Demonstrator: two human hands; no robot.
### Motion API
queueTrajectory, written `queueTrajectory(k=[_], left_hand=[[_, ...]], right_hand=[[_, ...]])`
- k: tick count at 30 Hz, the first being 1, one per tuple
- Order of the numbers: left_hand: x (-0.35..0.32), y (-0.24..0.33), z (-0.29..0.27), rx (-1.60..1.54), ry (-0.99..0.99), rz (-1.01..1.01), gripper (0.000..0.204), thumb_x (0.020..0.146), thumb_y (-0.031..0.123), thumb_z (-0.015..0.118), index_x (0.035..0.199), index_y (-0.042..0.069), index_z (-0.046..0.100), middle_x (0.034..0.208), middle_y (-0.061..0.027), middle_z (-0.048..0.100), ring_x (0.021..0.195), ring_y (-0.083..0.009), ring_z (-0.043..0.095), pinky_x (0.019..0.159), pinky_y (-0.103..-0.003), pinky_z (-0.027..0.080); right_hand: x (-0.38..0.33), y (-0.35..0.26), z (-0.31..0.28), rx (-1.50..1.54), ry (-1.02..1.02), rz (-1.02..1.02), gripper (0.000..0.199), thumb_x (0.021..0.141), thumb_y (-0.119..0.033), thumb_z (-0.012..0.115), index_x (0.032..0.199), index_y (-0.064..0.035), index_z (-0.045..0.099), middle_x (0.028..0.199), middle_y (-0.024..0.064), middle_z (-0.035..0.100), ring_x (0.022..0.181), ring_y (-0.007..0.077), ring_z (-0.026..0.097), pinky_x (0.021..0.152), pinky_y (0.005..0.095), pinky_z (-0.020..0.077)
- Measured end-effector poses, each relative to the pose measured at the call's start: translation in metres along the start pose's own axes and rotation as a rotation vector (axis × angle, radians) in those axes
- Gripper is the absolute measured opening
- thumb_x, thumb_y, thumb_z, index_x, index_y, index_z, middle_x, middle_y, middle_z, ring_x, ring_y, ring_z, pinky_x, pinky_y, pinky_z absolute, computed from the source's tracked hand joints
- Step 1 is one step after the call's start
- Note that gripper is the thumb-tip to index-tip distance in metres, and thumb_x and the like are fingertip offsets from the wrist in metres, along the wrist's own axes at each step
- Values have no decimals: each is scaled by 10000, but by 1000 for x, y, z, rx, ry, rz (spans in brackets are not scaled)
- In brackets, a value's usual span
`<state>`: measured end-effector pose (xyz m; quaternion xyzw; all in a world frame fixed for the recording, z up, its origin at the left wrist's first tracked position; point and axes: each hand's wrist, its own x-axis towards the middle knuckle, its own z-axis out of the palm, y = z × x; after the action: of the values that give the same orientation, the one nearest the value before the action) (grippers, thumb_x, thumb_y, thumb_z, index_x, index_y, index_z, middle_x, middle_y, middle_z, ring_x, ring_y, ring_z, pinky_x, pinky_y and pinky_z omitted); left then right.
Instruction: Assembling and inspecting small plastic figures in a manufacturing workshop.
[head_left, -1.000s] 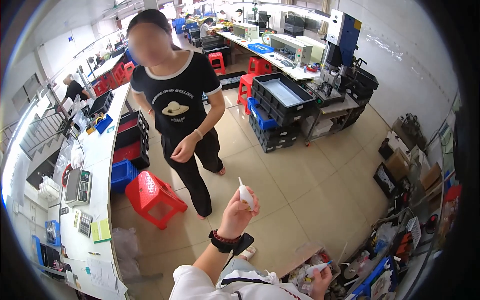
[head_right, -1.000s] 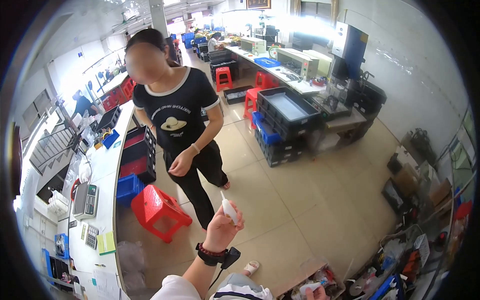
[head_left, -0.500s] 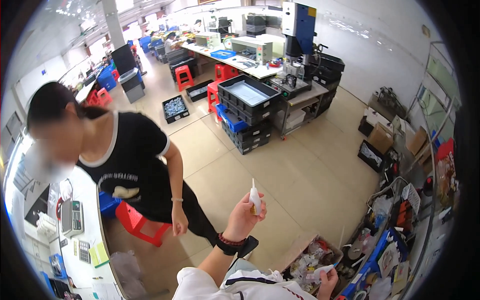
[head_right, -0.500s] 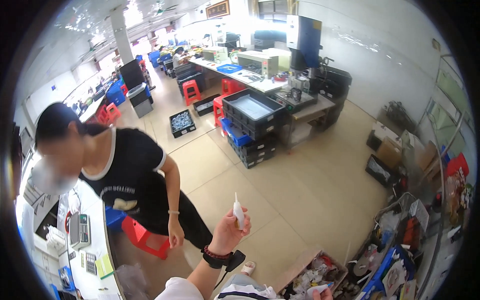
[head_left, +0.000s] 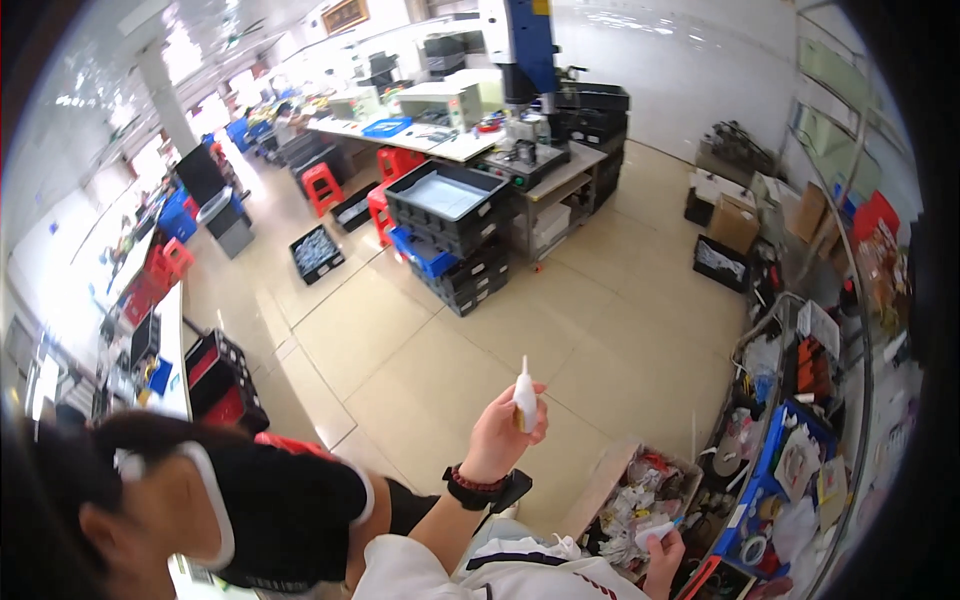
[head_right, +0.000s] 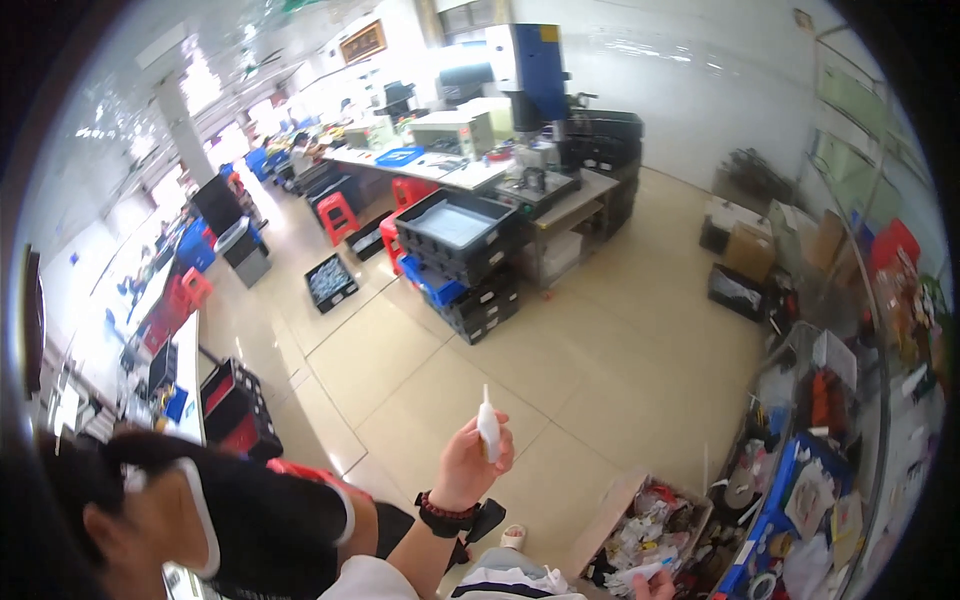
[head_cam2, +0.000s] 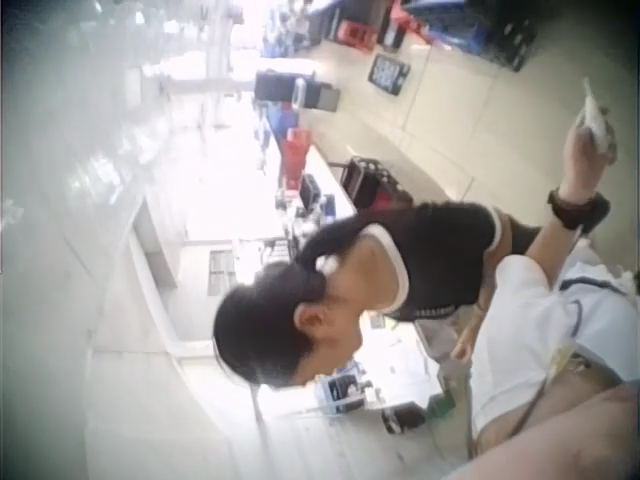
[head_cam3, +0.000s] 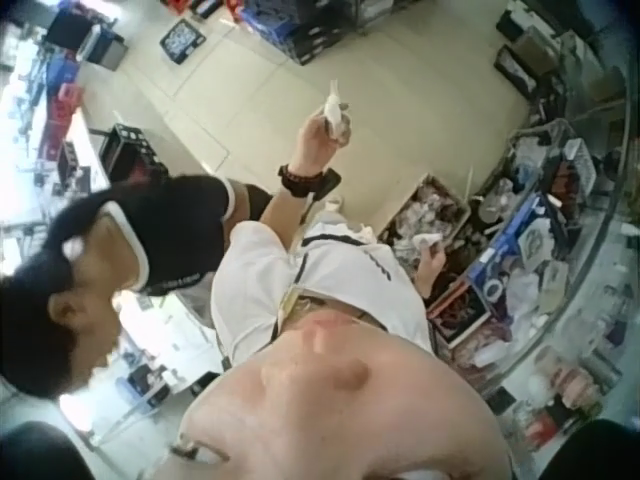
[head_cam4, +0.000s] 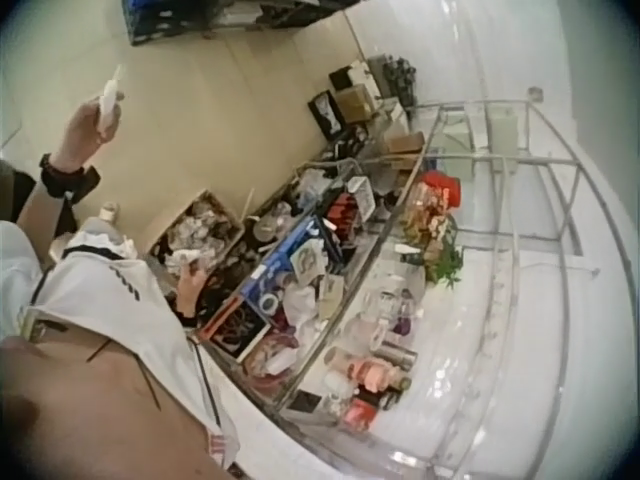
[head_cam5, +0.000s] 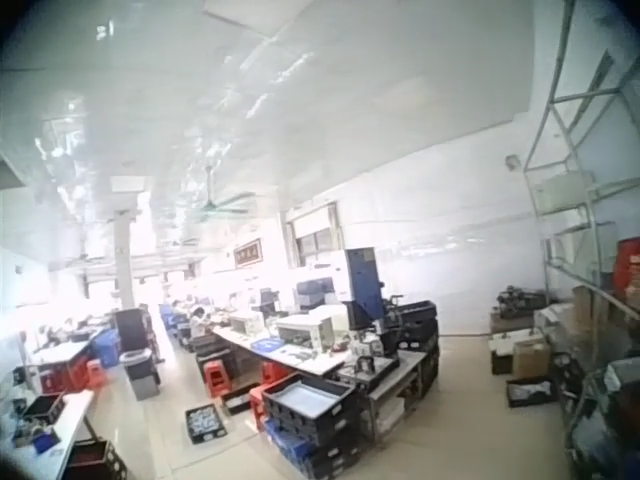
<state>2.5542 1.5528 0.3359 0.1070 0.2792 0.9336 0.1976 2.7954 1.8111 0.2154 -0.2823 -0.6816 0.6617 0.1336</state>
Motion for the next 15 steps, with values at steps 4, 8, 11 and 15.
queueTrajectory(k=[4, 8, 11, 15], left_hand=[[-13, -4, -14, -3, 112, 128, 447, 812, 222, 536, 1167, -27, 426, 894, -61, 526, 744, -167, 521, 613, -290, 425], [-6, -1, -47, -221, -168, 89, 481, 884, 220, 479, 1300, 47, 310, 1059, -130, 547, 906, -230, 543, 803, -352, 458], [13, -4, -65, -151, -144, -100, 297, 892, 189, 409, 1113, 13, 500, 1051, -148, 550, 947, -271, 495, 869, -393, 361], [67, -68, -28, -155, -340, -492, 284, 889, 185, 419, 1098, 14, 508, 1027, -142, 555, 925, -265, 500, 853, -385, 368]], right_hand=[[-3, 14, -4, 118, 7, 5, 186, 756, -50, 638, 916, -9, 554, 818, 24, 587, 749, 86, 556, 658, 236, 448], [-21, -36, 7, -22, 40, 116, 243, 781, -195, 654, 922, -23, 559, 745, -17, 544, 666, 43, 490, 598, 220, 423], [-26, -12, 4, -71, 153, -70, 293, 781, -250, 654, 944, -24, 563, 767, 1, 585, 663, 62, 513, 582, 251, 429], [-43, -21, 7, -24, 332, -56, 378, 782, -330, 635, 977, -16, 554, 775, 37, 592, 674, 103, 524, 597, 288, 426]])
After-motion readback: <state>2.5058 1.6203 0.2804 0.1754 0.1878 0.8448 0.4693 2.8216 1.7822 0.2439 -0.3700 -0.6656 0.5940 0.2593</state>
